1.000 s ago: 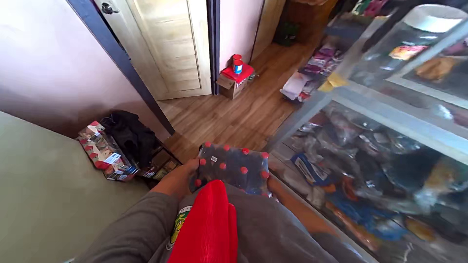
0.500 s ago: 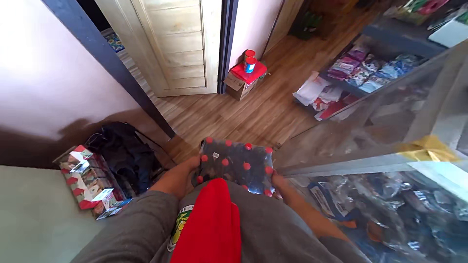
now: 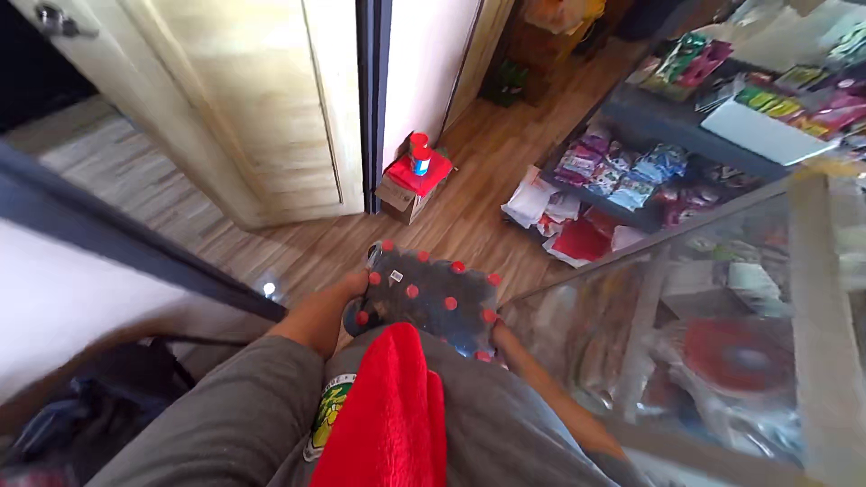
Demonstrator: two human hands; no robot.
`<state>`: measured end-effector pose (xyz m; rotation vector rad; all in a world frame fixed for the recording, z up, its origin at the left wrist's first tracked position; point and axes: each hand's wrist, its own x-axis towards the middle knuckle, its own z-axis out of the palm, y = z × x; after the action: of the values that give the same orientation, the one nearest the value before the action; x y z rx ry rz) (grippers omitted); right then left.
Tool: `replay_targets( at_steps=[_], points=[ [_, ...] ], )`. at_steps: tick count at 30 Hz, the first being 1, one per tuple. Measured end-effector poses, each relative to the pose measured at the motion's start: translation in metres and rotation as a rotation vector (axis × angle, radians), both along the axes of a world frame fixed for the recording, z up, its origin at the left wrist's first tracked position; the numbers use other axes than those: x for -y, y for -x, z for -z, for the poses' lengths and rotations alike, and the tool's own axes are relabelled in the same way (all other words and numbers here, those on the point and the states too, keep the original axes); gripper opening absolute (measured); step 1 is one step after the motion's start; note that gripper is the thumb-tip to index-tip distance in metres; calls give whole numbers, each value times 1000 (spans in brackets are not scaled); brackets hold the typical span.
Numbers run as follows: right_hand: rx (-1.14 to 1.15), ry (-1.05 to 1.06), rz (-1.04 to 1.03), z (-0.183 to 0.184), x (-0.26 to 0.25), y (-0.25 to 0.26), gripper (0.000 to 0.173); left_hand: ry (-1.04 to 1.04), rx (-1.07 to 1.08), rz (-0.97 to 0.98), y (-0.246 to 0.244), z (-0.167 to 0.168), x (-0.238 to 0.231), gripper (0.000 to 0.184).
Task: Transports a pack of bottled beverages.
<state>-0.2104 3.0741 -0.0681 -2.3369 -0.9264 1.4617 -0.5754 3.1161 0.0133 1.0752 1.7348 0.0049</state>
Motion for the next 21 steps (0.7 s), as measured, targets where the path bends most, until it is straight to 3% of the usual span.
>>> replay_targets(
  at_steps=[4,9,11,14,17,21],
  points=[
    [-112,-23,92,-18,-72,-14,48,32,-64,58,-31,-28,-101,71],
    [-70,12,149,-34,-150,-32,43,53,-54,131,-60,-16,-197,74],
    [-71,26,164,-27,-169,-44,44,38,-30,184,-69,-12,-234,72],
    [1,81,39,-7,-196,-74,33,18,-15,268,-91,-1,-289,68],
    [13,96,170,-34,-234,-67,38,1,45,360,-107,10,-354,65],
    [147,100,262,-40,-283,-71,44,35,49,347,-135,20,-438,75]
  ],
)
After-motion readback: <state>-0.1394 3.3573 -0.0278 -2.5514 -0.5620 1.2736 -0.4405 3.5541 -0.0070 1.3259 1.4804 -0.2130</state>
